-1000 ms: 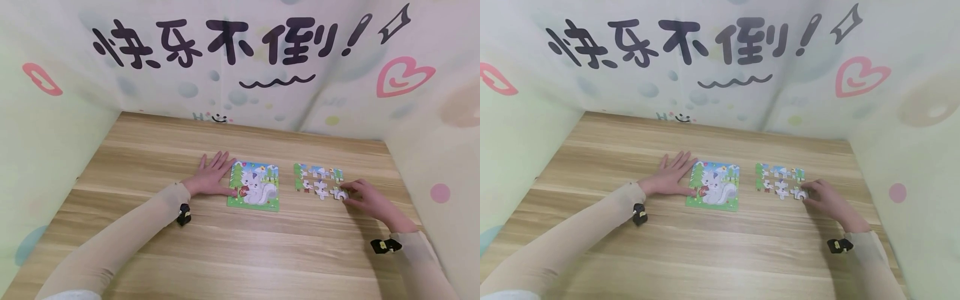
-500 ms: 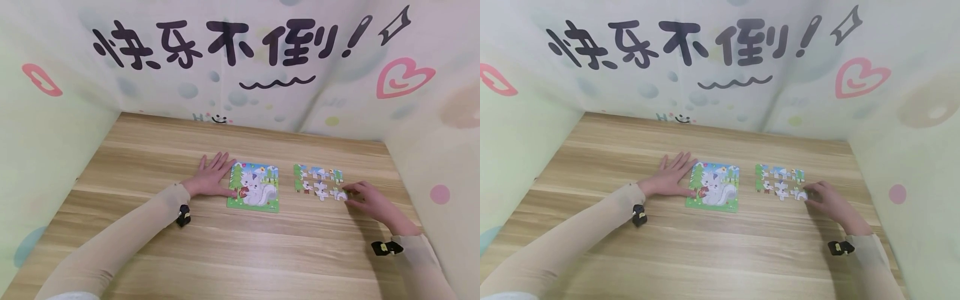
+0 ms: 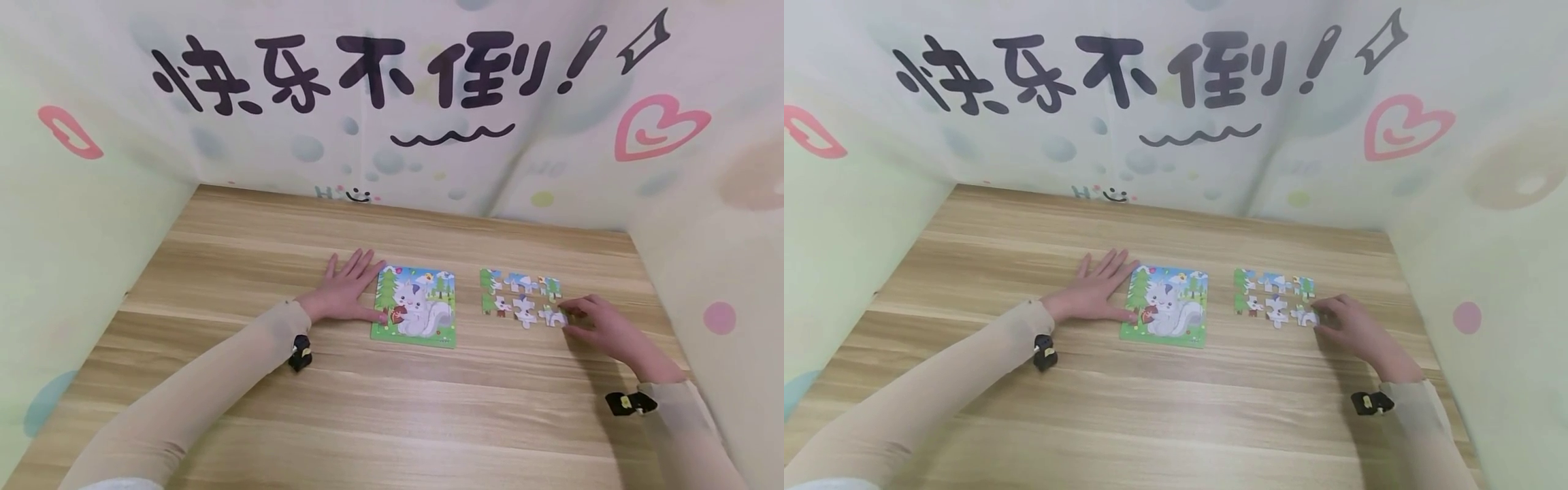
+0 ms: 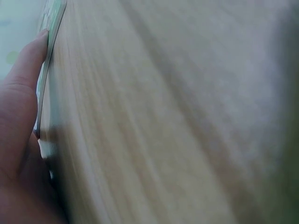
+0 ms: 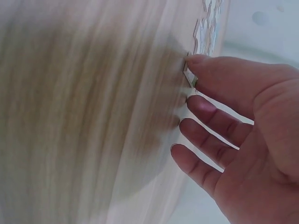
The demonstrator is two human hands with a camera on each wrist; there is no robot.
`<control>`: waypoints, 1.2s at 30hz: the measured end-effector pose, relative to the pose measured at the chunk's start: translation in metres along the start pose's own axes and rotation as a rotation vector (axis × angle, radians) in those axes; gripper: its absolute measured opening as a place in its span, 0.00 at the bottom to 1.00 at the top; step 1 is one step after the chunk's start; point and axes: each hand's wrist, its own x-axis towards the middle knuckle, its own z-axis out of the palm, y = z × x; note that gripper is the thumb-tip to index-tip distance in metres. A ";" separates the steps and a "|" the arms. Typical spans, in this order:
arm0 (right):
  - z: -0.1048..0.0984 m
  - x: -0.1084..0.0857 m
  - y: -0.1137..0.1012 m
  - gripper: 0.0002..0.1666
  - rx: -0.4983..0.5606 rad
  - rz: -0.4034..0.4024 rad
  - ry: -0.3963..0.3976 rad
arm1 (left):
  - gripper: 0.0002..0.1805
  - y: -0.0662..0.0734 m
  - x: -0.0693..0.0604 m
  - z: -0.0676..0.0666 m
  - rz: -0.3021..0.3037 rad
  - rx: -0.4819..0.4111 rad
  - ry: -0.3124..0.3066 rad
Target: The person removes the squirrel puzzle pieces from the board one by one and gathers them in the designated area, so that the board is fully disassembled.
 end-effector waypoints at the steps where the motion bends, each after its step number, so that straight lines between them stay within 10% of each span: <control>1: -0.001 0.000 0.000 0.25 0.000 0.002 -0.003 | 0.64 0.000 0.000 0.000 0.000 -0.001 0.002; 10: -0.003 -0.002 -0.027 0.23 -0.092 0.007 0.080 | 0.65 -0.002 0.001 0.000 0.002 -0.009 0.007; 20: 0.010 0.020 -0.088 0.18 -0.131 -0.174 0.137 | 0.63 -0.006 0.001 0.004 0.050 0.001 0.019; 36: 0.055 0.080 -0.188 0.19 -0.035 -0.326 -0.032 | 0.61 -0.010 0.004 0.009 0.035 0.037 0.009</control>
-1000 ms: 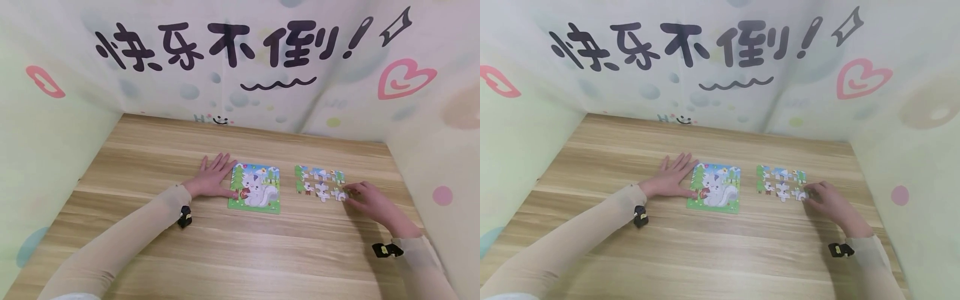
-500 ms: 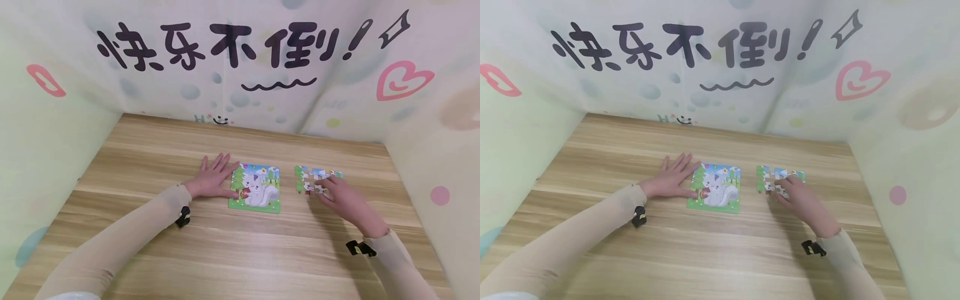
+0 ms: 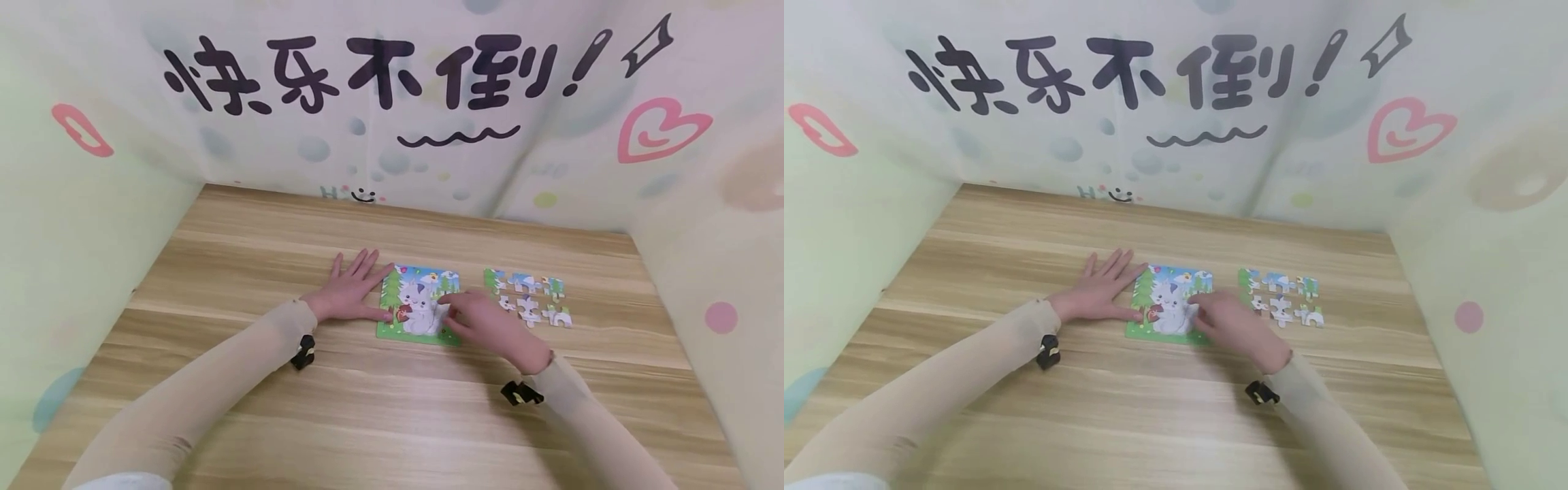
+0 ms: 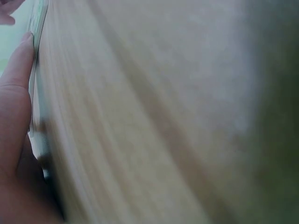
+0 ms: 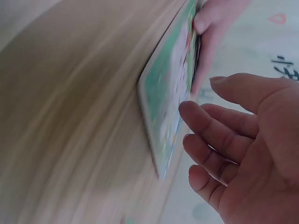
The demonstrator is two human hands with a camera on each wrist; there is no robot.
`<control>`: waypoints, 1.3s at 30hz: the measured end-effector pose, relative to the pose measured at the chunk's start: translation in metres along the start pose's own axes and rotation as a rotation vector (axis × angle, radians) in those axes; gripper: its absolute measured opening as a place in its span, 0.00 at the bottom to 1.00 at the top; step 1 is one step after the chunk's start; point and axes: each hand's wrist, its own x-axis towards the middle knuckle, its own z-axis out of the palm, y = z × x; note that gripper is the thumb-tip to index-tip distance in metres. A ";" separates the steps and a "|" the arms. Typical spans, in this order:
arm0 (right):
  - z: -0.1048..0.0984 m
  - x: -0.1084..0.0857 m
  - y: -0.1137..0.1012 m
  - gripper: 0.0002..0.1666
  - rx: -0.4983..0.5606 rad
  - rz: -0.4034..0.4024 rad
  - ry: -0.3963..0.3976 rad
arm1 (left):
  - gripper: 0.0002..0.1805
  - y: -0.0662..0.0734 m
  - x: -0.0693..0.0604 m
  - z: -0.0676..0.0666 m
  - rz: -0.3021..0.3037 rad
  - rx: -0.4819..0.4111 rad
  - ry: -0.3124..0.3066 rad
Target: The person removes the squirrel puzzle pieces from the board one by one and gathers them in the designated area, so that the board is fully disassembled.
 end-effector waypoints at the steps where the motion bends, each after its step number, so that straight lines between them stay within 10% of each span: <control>1: 0.002 0.004 -0.003 0.19 0.005 -0.006 -0.002 | 0.61 0.000 0.001 0.001 -0.004 0.004 -0.002; 23: 0.026 0.033 -0.038 0.28 -0.014 -0.015 -0.099 | 0.47 0.005 0.001 -0.008 0.000 -0.054 -0.040; 39: 0.026 0.050 -0.052 0.35 0.079 0.147 -0.217 | 0.43 0.005 -0.004 -0.014 0.007 -0.034 -0.075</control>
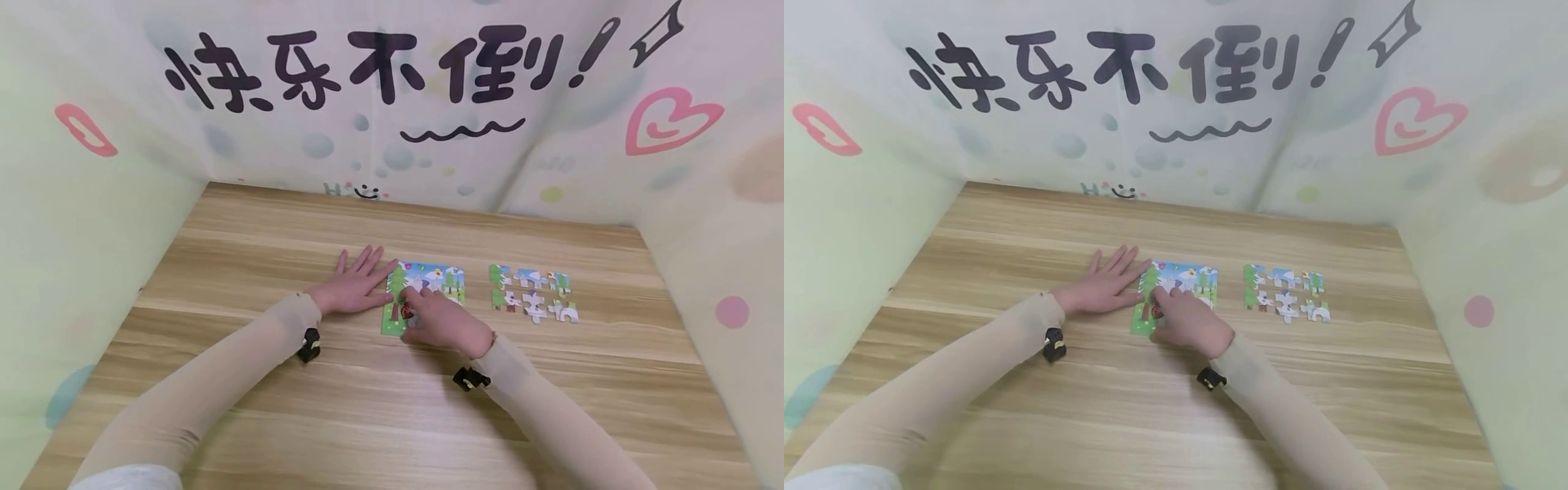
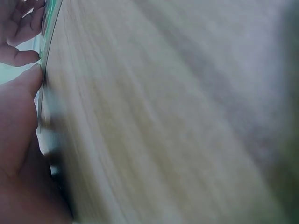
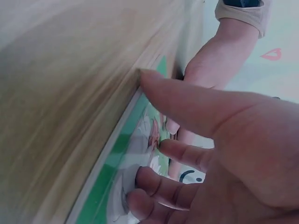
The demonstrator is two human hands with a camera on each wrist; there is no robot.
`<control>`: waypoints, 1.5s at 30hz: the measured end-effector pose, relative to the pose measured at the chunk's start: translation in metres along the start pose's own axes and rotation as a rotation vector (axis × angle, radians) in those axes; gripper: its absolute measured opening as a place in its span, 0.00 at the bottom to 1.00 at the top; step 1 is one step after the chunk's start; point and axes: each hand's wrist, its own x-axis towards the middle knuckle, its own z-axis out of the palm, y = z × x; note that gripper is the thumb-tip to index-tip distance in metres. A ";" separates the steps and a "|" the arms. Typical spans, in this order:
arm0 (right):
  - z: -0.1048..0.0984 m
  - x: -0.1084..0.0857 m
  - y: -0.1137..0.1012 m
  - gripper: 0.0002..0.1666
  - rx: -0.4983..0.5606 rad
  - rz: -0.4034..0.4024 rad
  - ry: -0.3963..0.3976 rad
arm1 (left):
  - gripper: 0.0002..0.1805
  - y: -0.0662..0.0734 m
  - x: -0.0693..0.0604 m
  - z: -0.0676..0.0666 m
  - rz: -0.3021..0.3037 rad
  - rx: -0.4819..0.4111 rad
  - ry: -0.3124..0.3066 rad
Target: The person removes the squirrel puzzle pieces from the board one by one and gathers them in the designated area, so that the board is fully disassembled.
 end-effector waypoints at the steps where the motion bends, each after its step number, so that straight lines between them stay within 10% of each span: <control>1: -0.001 0.001 -0.001 0.35 0.012 0.010 -0.007 | 0.43 -0.001 0.000 0.000 0.000 0.004 0.002; 12: -0.008 0.014 -0.015 0.34 0.093 0.149 -0.110 | 0.43 -0.001 -0.004 0.001 0.010 -0.018 0.019; 34: -0.006 0.008 -0.016 0.38 0.047 0.191 -0.050 | 0.43 0.000 0.000 0.001 0.018 -0.032 0.063; 45: 0.006 0.000 -0.028 0.34 -0.106 0.134 0.136 | 0.42 0.003 -0.002 0.001 0.012 -0.029 0.061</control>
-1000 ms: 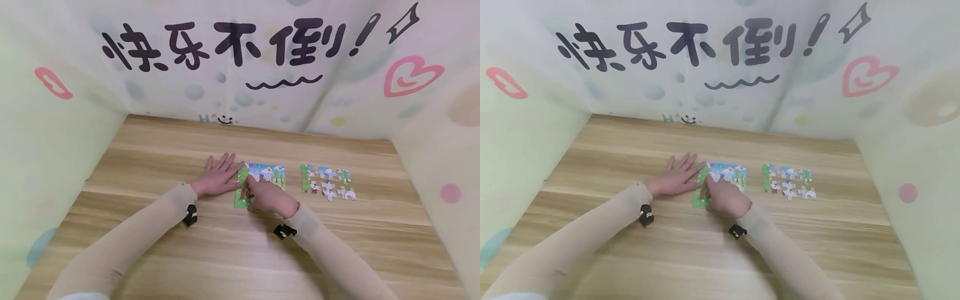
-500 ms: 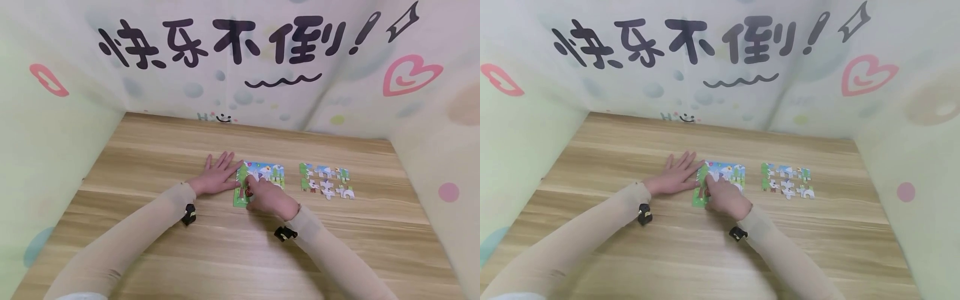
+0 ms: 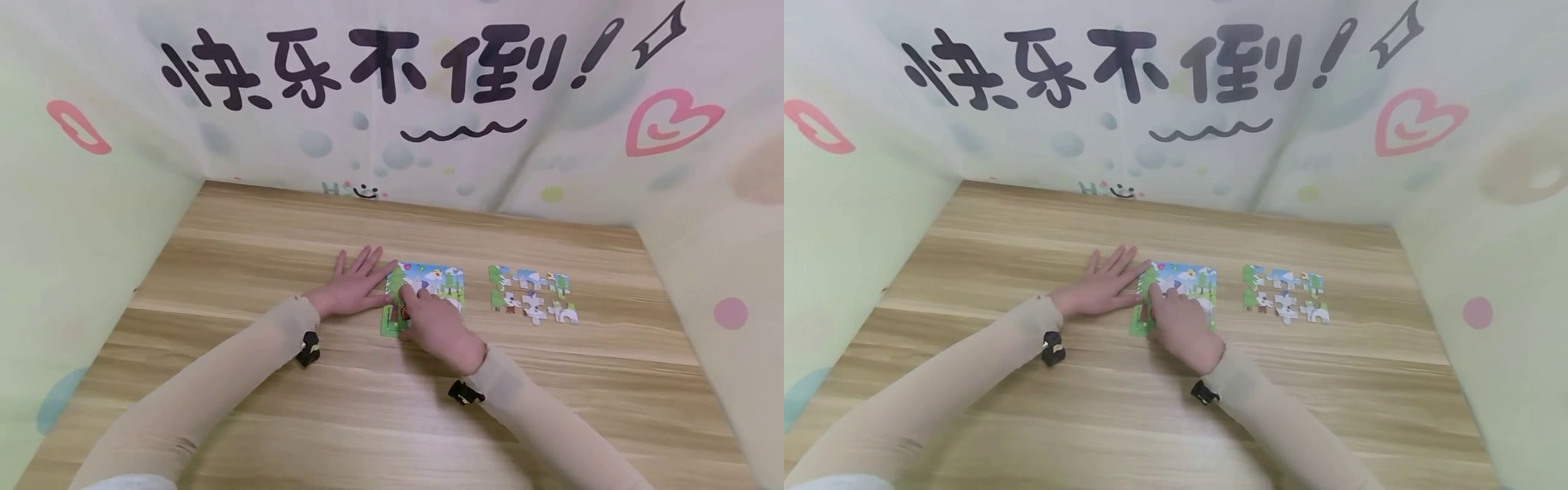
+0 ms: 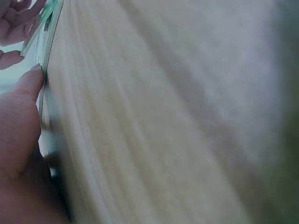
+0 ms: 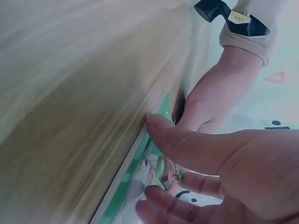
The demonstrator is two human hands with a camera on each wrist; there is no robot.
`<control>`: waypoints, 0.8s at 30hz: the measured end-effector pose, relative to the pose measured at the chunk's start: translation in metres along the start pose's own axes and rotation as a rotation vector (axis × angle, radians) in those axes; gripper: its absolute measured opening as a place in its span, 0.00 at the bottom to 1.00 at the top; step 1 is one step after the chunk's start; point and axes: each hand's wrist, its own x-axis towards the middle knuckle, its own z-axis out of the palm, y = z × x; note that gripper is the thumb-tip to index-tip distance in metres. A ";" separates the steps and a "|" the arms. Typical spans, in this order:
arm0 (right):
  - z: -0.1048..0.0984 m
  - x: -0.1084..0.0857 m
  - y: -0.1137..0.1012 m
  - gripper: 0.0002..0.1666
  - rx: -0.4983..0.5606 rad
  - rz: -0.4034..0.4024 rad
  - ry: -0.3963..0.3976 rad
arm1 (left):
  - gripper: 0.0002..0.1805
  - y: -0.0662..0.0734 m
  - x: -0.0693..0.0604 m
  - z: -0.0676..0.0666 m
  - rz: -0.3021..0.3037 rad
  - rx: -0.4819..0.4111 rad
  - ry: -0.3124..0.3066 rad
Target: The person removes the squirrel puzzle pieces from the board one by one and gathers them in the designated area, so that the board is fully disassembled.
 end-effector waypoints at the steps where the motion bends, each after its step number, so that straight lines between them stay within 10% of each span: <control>1: 0.001 0.000 -0.001 0.32 -0.004 -0.009 0.009 | 0.42 0.000 0.000 -0.001 0.002 0.003 0.003; 13: 0.006 -0.007 0.004 0.24 -0.141 -0.205 0.133 | 0.43 -0.012 0.009 0.013 -0.001 0.001 0.032; 24: -0.004 -0.035 0.043 0.35 -0.014 -0.258 0.141 | 0.44 -0.013 0.010 0.015 -0.001 0.000 0.036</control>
